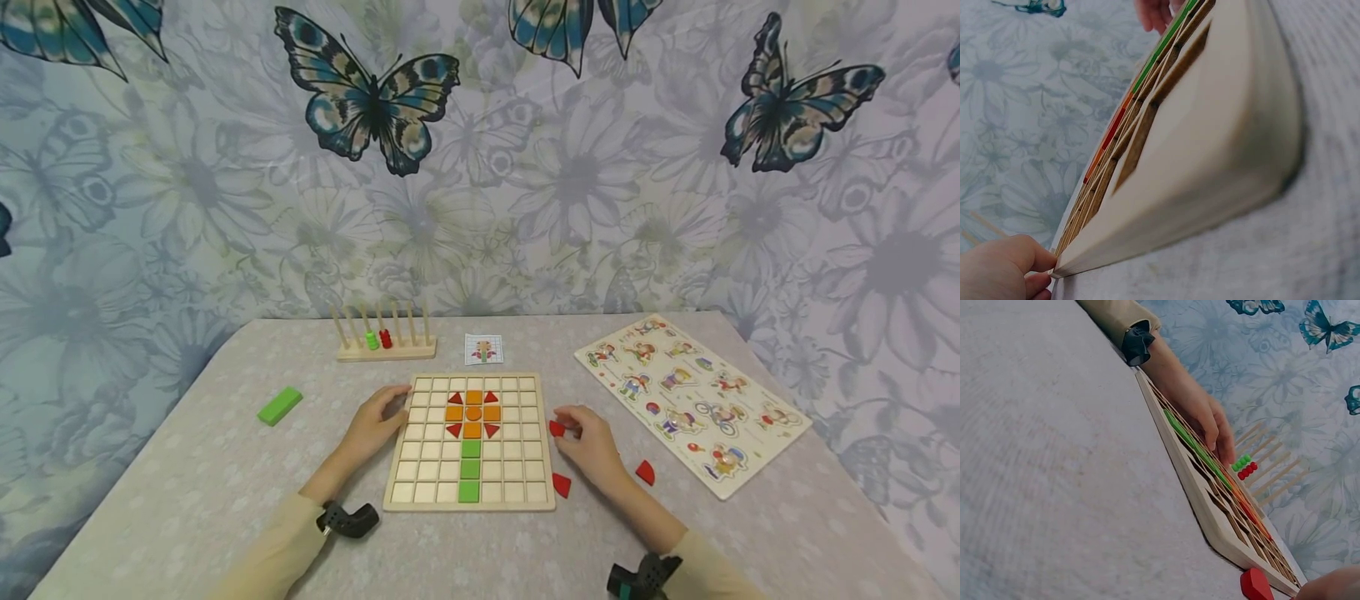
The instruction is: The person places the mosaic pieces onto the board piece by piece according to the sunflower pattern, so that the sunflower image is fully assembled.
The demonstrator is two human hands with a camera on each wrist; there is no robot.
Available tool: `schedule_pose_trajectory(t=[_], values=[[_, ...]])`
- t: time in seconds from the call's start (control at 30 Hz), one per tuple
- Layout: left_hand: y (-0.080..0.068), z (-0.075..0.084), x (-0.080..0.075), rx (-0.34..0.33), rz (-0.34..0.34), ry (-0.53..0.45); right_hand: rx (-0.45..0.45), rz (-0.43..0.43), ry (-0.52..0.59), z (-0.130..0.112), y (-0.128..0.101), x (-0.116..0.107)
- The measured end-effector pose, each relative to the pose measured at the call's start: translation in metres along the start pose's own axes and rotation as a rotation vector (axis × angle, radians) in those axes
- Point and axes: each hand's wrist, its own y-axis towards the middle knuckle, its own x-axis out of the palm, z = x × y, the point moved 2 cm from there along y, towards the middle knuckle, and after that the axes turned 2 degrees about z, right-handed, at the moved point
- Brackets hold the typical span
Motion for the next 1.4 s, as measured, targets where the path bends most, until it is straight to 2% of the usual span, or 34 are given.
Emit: schedule_pose_trajectory(t=[0.27,0.5,0.57,0.8,1.07,1.4], values=[[-0.0008,-0.0004,-0.0002,0.003,0.003,0.004,-0.031,0.016,-0.016,0.0019,-0.0004,0.0005],[0.0005,-0.0004,0.0,0.031,0.016,0.006,-0.016,0.007,0.006,0.0007,-0.0007,0.0008],[0.0006,-0.0002,0.0003,0.046,0.019,0.009,-0.033,0.008,0.012,0.0002,-0.0008,0.0016],[0.0008,-0.0017,0.0005,0.028,0.008,0.011,-0.117,-0.008,-0.02,0.0006,-0.0015,0.0052],[0.0,-0.0018,0.0005,0.031,0.013,0.016,-0.102,-0.069,0.052,0.0027,-0.0027,0.0069],[0.0005,-0.003,0.0015,0.052,0.035,0.046,-0.113,-0.039,0.036,0.0009,-0.0029,0.0073]])
